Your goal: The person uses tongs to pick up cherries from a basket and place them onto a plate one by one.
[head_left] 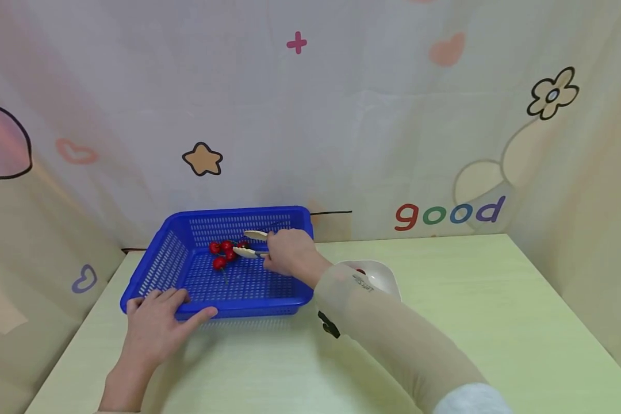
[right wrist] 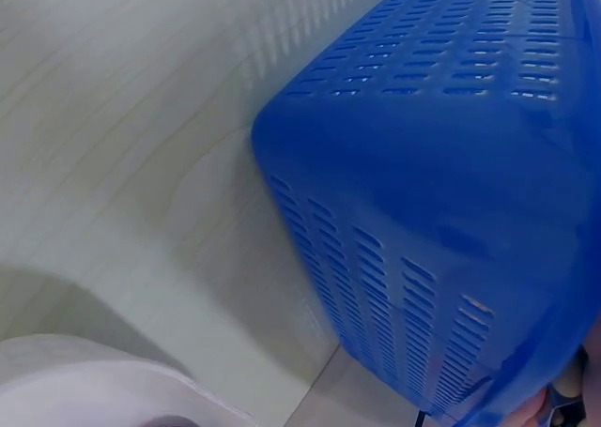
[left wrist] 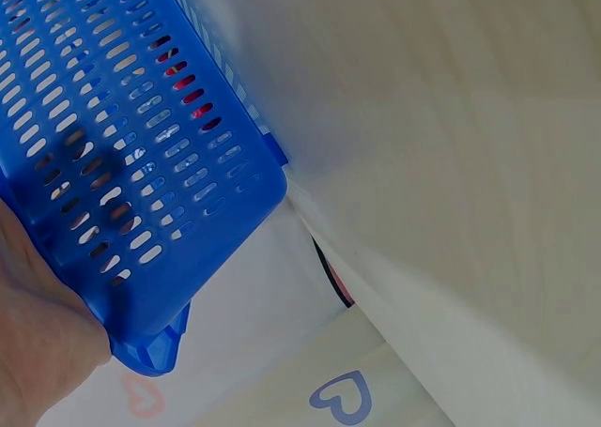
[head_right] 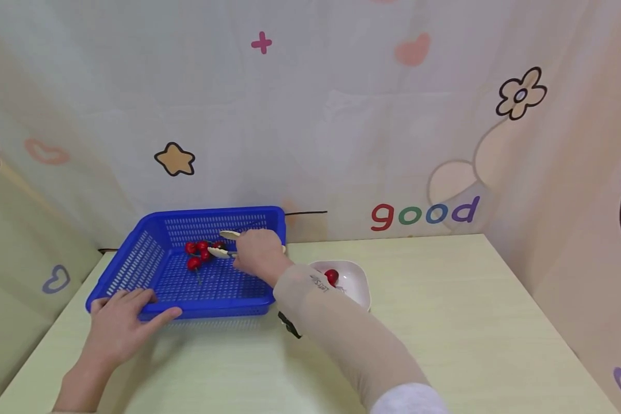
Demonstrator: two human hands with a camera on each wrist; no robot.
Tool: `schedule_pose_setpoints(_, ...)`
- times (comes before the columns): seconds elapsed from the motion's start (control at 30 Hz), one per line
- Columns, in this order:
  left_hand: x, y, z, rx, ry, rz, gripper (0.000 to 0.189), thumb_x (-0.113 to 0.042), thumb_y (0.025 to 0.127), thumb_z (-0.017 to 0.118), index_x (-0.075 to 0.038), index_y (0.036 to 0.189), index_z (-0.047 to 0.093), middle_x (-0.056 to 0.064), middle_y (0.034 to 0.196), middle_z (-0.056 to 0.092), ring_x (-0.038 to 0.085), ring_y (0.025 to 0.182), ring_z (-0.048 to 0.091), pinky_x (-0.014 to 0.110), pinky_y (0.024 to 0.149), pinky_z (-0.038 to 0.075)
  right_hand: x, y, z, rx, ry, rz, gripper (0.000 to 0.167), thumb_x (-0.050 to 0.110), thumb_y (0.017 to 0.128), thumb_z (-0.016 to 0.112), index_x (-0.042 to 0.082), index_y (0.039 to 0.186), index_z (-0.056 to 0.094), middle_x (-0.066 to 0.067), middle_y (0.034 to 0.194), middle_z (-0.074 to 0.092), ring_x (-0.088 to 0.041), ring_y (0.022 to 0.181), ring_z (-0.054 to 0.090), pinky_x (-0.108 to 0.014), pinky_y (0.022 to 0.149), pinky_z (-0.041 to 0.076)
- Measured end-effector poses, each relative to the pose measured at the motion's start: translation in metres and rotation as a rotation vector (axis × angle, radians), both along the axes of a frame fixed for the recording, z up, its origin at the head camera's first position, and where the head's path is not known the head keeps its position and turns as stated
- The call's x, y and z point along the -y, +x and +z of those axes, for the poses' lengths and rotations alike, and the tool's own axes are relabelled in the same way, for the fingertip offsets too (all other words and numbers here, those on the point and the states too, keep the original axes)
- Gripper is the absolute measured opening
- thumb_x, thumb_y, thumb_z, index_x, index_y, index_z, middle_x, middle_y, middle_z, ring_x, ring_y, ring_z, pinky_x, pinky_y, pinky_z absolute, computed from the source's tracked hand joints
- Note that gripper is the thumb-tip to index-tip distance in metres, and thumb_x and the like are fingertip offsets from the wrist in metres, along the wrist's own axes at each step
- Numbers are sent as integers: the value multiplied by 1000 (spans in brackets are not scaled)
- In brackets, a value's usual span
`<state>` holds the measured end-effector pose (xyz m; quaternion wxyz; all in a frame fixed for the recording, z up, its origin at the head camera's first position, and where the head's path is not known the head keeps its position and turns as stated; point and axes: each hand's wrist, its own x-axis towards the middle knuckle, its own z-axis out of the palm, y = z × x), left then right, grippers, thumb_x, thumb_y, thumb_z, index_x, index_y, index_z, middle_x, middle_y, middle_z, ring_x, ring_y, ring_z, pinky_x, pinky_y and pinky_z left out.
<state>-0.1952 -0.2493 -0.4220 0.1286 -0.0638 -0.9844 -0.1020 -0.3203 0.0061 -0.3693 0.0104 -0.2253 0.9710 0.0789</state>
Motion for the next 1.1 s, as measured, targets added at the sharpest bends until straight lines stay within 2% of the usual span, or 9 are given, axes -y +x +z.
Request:
schedule_pose_setpoints(0.17,0,0,0,-17,1,-5,79,-77,89,56,-5,117,71,23,126,67,48,118,54,68,90,27,2,0,-1,6,16,7,38,47,101,60,13,116,68,2,80,63,-12,63,57,-28,53,51)
schedule_pose_setpoints(0.27,0,0,0,-12,2,-3,80,-77,89,56,-4,118,71,24,127,66,49,120,53,69,91,26,4,0,-2,3,17,23,35,45,101,61,13,114,69,2,80,63,-13,64,57,-29,56,54)
schedule_pose_setpoints(0.5,-1,0,1,-20,4,-3,79,-76,89,57,-3,118,71,24,128,66,49,120,53,70,91,26,7,1,-8,14,-9,24,35,42,102,62,13,120,69,0,84,65,-14,65,58,-29,58,56)
schedule_pose_setpoints(0.63,-1,1,1,-20,2,-4,79,-76,89,57,-3,118,71,24,127,66,49,120,53,70,91,26,8,2,-9,18,-19,17,33,42,102,63,13,118,69,0,83,66,-14,66,59,-30,59,56)
schedule_pose_setpoints(0.8,-1,1,1,-16,-1,-3,81,-76,90,56,-3,120,71,25,129,65,50,121,52,70,92,26,7,3,-8,17,-35,16,35,43,101,63,13,119,68,1,79,63,-13,63,56,-27,54,51)
schedule_pose_setpoints(1.1,0,0,-2,-41,-3,-10,77,-75,89,58,-4,115,71,24,127,66,50,120,53,69,90,27,2,2,-6,59,-115,25,45,41,101,64,13,136,63,2,74,61,-12,57,51,-26,47,42)
